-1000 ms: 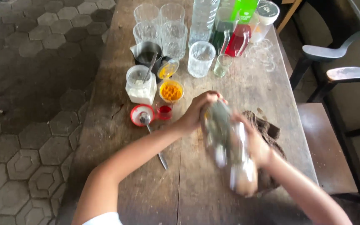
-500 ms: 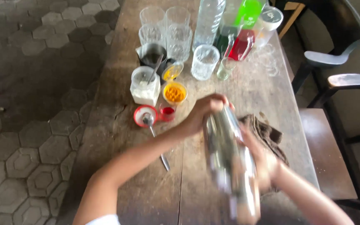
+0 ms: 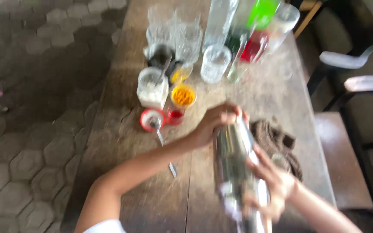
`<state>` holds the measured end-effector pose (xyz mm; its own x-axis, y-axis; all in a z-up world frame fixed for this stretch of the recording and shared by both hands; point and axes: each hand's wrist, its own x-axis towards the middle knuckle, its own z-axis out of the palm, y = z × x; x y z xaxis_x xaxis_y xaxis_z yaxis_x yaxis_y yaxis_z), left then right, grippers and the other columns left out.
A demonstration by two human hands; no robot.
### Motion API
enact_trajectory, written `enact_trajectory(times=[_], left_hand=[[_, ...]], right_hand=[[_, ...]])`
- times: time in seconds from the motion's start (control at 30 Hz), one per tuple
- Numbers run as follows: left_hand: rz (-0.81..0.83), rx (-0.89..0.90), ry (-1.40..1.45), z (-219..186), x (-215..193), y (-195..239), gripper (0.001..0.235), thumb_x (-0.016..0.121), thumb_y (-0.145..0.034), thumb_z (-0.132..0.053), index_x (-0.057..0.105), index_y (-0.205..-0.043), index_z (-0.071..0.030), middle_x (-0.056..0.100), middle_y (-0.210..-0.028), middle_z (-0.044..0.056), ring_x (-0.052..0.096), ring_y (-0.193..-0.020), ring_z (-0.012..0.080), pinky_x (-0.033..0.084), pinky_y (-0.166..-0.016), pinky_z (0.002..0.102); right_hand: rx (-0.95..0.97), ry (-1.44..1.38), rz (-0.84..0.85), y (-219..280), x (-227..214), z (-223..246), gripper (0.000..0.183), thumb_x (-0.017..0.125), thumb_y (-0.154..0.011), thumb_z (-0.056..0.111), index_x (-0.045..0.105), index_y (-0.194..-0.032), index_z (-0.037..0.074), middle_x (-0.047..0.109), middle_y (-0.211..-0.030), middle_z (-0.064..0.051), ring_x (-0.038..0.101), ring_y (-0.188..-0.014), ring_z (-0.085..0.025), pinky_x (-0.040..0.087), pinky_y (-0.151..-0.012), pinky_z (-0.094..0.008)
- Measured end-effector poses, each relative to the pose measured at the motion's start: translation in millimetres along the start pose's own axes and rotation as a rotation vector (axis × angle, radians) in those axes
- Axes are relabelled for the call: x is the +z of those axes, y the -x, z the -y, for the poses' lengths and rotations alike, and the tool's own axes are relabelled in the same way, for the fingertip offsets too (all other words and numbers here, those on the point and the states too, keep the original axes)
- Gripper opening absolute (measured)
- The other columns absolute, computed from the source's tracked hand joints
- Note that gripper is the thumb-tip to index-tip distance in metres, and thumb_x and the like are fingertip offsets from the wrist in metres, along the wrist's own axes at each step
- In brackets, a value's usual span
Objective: Shaking a cocktail shaker and pouring the contents into a glass to prepare a drink.
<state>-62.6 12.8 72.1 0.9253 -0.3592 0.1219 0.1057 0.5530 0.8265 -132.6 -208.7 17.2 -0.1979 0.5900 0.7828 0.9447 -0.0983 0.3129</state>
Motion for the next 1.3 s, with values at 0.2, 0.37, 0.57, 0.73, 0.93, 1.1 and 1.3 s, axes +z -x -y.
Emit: enact_trajectory(times=[0.2, 0.37, 0.57, 0.73, 0.93, 1.1, 1.3], left_hand=[[-0.078, -0.106, 0.099, 62.9, -52.7, -32.0, 0.023, 0.069, -0.09, -0.028, 0.07, -0.099, -0.007, 0.065, -0.09, 0.009, 0.064, -0.083, 0.0141, 0.054, -0.08, 0.03], [-0.139, -0.002, -0.356, 56.0, -81.4, -42.1, 0.031, 0.075, -0.093, -0.032, 0.068, -0.117, -0.014, 0.07, -0.113, 0.011, 0.067, -0.113, 0.0278, 0.049, -0.102, 0.045], [-0.149, 0.206, -0.507, 38.6, -88.8, -33.1, 0.03, 0.072, -0.095, -0.022, 0.069, -0.124, -0.016, 0.068, -0.127, 0.01, 0.057, -0.13, 0.0283, 0.044, -0.11, 0.052], [-0.107, 0.221, -0.502, 37.2, -93.2, -35.8, 0.034, 0.069, -0.096, -0.019, 0.066, -0.13, -0.018, 0.063, -0.135, 0.008, 0.049, -0.137, 0.0311, 0.037, -0.112, 0.059], [-0.155, 0.239, -0.56, 33.2, -80.9, -26.2, 0.04, 0.066, -0.096, -0.014, 0.06, -0.135, -0.012, 0.057, -0.138, 0.012, 0.045, -0.139, 0.0353, 0.04, -0.11, 0.059], [-0.256, 0.54, -0.767, 37.7, -56.6, -14.2, 0.048, 0.062, -0.094, -0.043, 0.053, -0.129, -0.012, 0.056, -0.129, 0.007, 0.055, -0.122, 0.02, 0.053, -0.102, 0.036], [0.535, 0.673, -0.827, 66.2, 1.0, 14.3, 0.009, 0.064, -0.091, -0.003, 0.061, -0.1, -0.004, 0.064, -0.096, 0.008, 0.059, -0.094, 0.0213, 0.052, -0.096, 0.036]], right_hand=[[1.539, -0.476, 0.075, 3.8, 14.0, -32.7, 0.07, 0.079, -0.067, 0.012, 0.067, -0.135, 0.007, 0.066, -0.137, -0.018, 0.049, -0.141, -0.039, 0.029, -0.12, -0.055], [1.049, -0.213, 0.028, -50.6, 20.2, -72.8, 0.102, 0.096, -0.051, 0.025, 0.048, -0.14, 0.012, 0.057, -0.134, -0.025, 0.052, -0.131, -0.043, 0.04, -0.111, -0.058], [0.801, -0.13, -0.021, -43.2, 29.4, -103.8, 0.126, 0.101, -0.047, 0.009, 0.02, -0.143, 0.009, 0.046, -0.135, -0.039, 0.056, -0.117, -0.058, 0.05, -0.089, -0.075], [0.871, -0.177, -0.029, -26.8, 41.5, -124.4, 0.128, 0.102, -0.045, 0.004, 0.022, -0.144, 0.005, 0.05, -0.132, -0.039, 0.058, -0.113, -0.059, 0.05, -0.084, -0.076], [0.866, -0.204, -0.072, -30.4, 46.8, -145.4, 0.125, 0.101, -0.051, -0.003, 0.023, -0.15, 0.003, 0.043, -0.133, -0.041, 0.051, -0.116, -0.064, 0.046, -0.083, -0.083], [0.862, -0.251, 0.047, -23.8, 42.8, -156.9, 0.128, 0.101, -0.062, 0.01, 0.013, -0.155, 0.004, 0.024, -0.156, -0.028, 0.038, -0.143, -0.045, 0.053, -0.117, -0.058], [0.782, -0.332, 0.129, -28.6, 34.5, -161.1, 0.135, 0.102, -0.063, 0.005, 0.008, -0.16, 0.012, 0.024, -0.156, -0.031, 0.04, -0.142, -0.044, 0.055, -0.114, -0.059]])
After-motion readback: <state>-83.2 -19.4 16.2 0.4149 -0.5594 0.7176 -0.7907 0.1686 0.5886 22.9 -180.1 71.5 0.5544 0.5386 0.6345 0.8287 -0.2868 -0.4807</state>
